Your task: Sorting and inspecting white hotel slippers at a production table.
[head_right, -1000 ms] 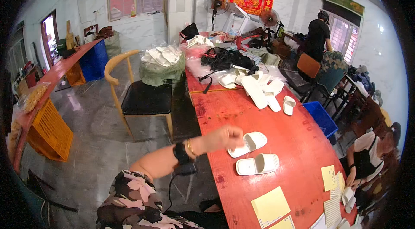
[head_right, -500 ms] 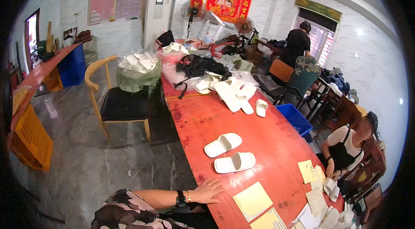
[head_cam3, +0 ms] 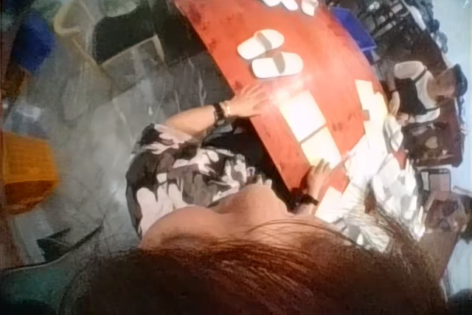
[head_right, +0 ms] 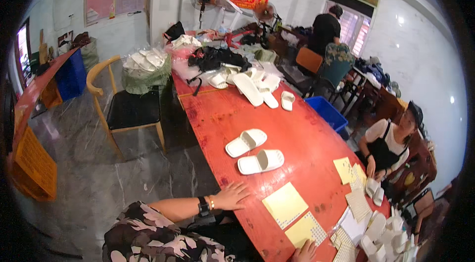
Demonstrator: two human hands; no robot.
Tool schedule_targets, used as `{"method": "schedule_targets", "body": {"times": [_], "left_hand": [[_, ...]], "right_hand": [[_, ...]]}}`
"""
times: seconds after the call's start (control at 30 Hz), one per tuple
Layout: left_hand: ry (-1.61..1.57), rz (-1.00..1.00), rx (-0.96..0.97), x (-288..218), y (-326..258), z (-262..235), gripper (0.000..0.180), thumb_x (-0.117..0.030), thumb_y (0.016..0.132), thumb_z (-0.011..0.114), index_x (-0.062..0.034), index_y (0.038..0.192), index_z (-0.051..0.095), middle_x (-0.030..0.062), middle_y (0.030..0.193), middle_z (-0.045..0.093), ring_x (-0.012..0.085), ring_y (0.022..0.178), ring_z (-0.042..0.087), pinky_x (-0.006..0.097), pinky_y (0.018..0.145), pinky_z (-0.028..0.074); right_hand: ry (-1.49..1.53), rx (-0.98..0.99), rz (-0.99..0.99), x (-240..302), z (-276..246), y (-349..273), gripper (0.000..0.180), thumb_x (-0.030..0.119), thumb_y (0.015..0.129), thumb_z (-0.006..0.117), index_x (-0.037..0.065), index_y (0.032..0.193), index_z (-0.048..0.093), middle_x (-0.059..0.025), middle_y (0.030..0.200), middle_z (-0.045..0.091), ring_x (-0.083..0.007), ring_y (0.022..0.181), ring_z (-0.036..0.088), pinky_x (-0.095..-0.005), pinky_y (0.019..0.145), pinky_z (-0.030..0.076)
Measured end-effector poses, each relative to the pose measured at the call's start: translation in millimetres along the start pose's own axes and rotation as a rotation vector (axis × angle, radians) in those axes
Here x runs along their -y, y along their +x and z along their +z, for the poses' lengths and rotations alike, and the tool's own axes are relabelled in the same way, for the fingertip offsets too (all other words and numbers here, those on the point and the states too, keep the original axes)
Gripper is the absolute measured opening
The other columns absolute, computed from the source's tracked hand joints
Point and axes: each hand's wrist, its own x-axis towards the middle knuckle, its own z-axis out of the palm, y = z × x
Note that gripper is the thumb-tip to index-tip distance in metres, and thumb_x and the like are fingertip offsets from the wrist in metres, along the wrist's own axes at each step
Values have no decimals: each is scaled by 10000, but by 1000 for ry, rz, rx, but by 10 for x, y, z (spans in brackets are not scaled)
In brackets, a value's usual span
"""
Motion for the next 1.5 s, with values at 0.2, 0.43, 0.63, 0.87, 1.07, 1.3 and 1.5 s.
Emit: {"method": "schedule_targets", "body": {"times": [0.2, 0.43, 0.63, 0.87, 1.07, 1.3, 1.5], "left_hand": [[-225, 70, 96, 318, 123, -489, 414, -385, 850, 608, -49, 1093, 600, 187, 1119, 570, 361, 1036, 544, 456, 876, 455], [-100, -133, -200, 795, 766, -791, 543, -276, 760, 724, -11, 1206, 562, 240, 1262, 515, 419, 1189, 457, 492, 1005, 376], [104, -217, 12, 1065, 1046, -469, 668, -435, 823, 656, -163, 1396, 445, 232, 1486, 289, 503, 1352, 227, 584, 1089, 213], [160, -371, 58, 938, 1088, -217, 640, -453, 900, 536, -145, 1435, 368, 212, 1512, 255, 497, 1380, 173, 636, 1084, 151], [127, -332, -5, 835, 1131, -320, 708, -443, 820, 641, -105, 1396, 408, 233, 1491, 281, 493, 1378, 185, 631, 1094, 133], [135, -285, -64, 667, 1118, -301, 773, -439, 725, 734, -44, 1332, 462, 227, 1383, 420, 486, 1347, 261, 630, 1092, 145], [138, -380, -105, 560, 1090, -367, 744, -444, 705, 752, -4, 1254, 511, 222, 1312, 479, 461, 1324, 316, 602, 1107, 146]], "right_hand": [[37, 56, -29, 262, 3, 112, 607, 225, 840, 520, 94, 1417, 385, -224, 1494, 291, -415, 1381, 248, -559, 1113, 168], [66, 7, 30, 321, -62, 79, 557, 247, 860, 534, 128, 1392, 420, -195, 1490, 315, -381, 1383, 271, -557, 1113, 177], [13, 38, 66, 306, -253, 2, 568, 275, 866, 556, 134, 1396, 408, -188, 1489, 316, -377, 1387, 266, -580, 1102, 176], [28, 38, 58, 347, -307, 213, 600, 283, 836, 609, 133, 1385, 417, -185, 1490, 305, -382, 1377, 277, -594, 1085, 210], [12, -174, 326, -191, -627, -20, 608, 288, 783, 674, 60, 1311, 476, -261, 1370, 424, -408, 1279, 387, -497, 1058, 316], [-80, -194, 664, -498, -566, -545, 630, 281, 781, 650, 7, 1314, 457, -283, 1386, 395, -429, 1266, 387, -510, 1040, 334], [-68, -131, 571, -274, -444, -563, 659, 318, 785, 667, 17, 1330, 452, -252, 1407, 396, -418, 1292, 370, -526, 1055, 297]]}}
